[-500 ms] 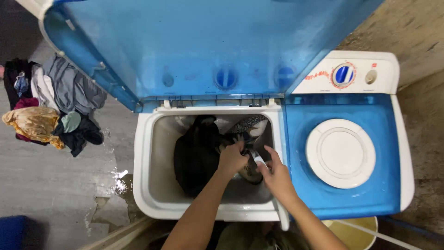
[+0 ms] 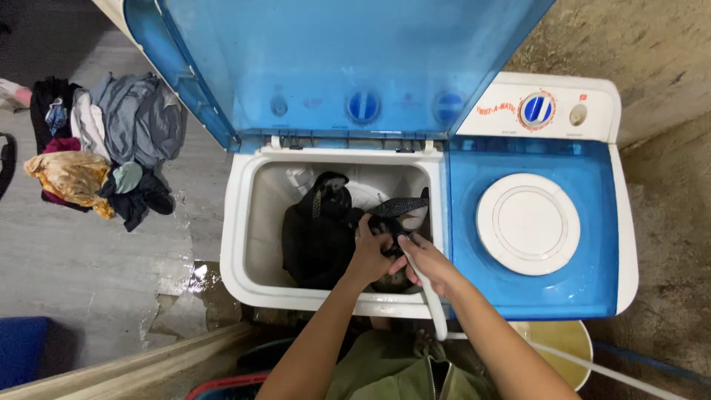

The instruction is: The person washes clothes in a twin-tub washing machine and then hangs a large basin on a wall hook.

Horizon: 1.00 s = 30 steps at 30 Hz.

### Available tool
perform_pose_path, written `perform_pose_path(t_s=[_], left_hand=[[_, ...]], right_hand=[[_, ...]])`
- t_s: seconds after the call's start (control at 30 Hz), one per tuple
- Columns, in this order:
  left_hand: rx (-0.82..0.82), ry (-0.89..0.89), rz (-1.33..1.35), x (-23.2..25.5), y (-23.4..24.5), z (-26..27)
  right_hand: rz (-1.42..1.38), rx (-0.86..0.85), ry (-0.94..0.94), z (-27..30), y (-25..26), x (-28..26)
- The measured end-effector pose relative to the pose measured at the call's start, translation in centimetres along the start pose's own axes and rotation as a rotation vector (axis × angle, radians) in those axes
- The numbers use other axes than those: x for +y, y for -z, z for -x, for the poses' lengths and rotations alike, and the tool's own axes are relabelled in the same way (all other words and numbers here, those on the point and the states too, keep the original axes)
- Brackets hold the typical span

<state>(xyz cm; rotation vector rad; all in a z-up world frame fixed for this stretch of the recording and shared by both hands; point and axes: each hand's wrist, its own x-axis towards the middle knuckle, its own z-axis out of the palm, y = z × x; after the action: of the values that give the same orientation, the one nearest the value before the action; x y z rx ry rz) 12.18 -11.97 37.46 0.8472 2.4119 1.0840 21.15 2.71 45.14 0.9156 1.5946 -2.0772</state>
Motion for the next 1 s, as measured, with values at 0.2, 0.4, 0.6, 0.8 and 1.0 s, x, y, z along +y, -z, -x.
perform_pose_path(t_s=[0.2, 0.4, 0.6, 0.8, 1.0], left_hand=[[0.032, -0.179, -0.238, 4.8, 4.5, 2.0], [-0.127, -0.362, -0.179, 2.2, 4.9, 1.8], [-0.366, -0.337, -0.126, -1.7, 3.6, -0.2], [-0.37, -0.375, -0.037, -3.0, 3.7, -0.6], [-0.536, 0.133, -0.037, -0.7, 5.7, -0.2]], right_hand=[[0.098, 0.097, -0.166, 2.7, -2.2, -2.5], [0.02, 0.011, -0.067, 0.7, -1.0, 1.3], [0.047, -0.014, -0.056, 1.3, -1.4, 1.1], [0.042, -0.022, -0.056, 1.3, -1.7, 1.2], [0.035, -0.089, -0.031, -1.0, -0.6, 4.7]])
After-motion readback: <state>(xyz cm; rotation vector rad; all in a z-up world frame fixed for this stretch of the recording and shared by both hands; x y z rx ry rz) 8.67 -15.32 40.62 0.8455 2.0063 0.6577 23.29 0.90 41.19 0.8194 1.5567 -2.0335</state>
